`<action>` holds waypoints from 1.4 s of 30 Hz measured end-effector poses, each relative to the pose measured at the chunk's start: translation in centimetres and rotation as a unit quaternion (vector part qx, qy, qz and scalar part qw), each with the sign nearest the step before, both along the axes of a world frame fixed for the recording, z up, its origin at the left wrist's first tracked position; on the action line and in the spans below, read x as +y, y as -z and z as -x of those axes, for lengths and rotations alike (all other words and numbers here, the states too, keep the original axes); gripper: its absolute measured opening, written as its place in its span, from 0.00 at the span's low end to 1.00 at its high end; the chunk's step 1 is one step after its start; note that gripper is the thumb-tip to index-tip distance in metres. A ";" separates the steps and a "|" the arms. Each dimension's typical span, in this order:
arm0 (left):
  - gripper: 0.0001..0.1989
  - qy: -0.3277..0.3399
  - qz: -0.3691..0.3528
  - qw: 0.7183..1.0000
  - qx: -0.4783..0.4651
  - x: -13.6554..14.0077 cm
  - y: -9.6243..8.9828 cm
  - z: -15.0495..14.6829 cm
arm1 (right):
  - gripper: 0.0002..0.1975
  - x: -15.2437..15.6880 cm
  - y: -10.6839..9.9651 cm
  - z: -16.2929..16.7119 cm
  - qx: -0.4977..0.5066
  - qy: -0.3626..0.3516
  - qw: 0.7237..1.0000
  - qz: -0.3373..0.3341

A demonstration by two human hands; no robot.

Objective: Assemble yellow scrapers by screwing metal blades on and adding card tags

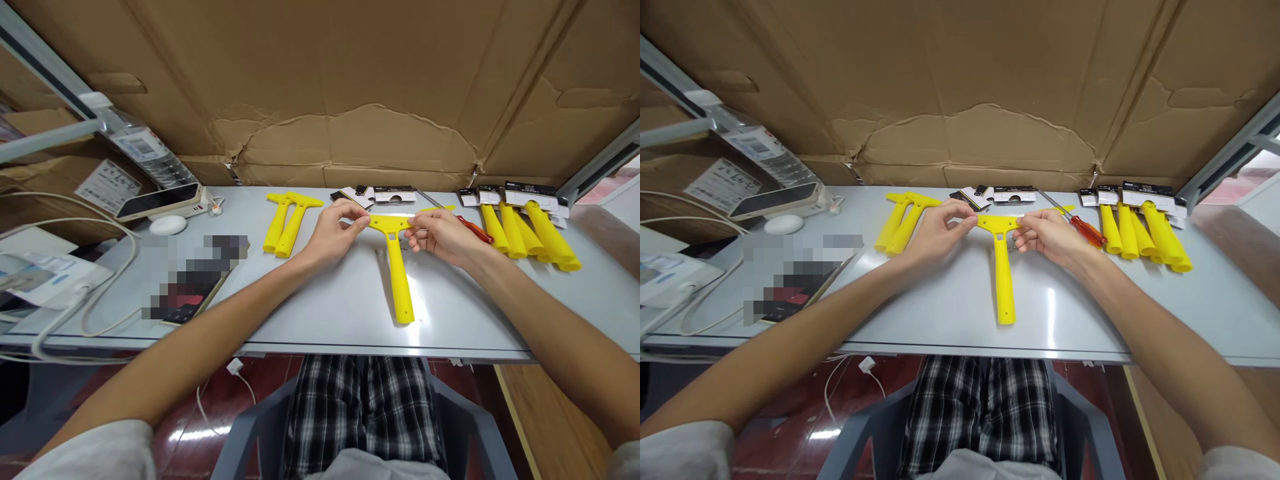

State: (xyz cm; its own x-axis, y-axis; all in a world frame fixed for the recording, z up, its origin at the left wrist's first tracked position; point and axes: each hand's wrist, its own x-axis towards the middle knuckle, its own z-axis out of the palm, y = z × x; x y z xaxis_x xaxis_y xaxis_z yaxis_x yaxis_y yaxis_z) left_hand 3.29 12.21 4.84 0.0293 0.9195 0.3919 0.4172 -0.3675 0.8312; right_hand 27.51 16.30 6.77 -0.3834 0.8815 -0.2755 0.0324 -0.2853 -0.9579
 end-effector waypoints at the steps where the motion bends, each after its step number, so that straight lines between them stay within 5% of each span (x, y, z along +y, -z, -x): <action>1: 0.05 0.001 0.001 1.000 -0.001 0.0 0.0 0.0 | 0.07 -0.1 0.0 0.1 0.000 -0.003 1.000 0.001; 31: 0.05 0.027 0.033 0.999 -0.019 -0.2 0.2 -0.3 | 0.08 -0.4 0.7 0.1 0.010 -0.024 1.000 -0.003; 42: 0.13 0.026 0.199 0.963 -0.181 -0.5 -0.4 -1.2 | 0.09 -0.3 0.8 0.2 0.005 -0.025 1.000 -0.003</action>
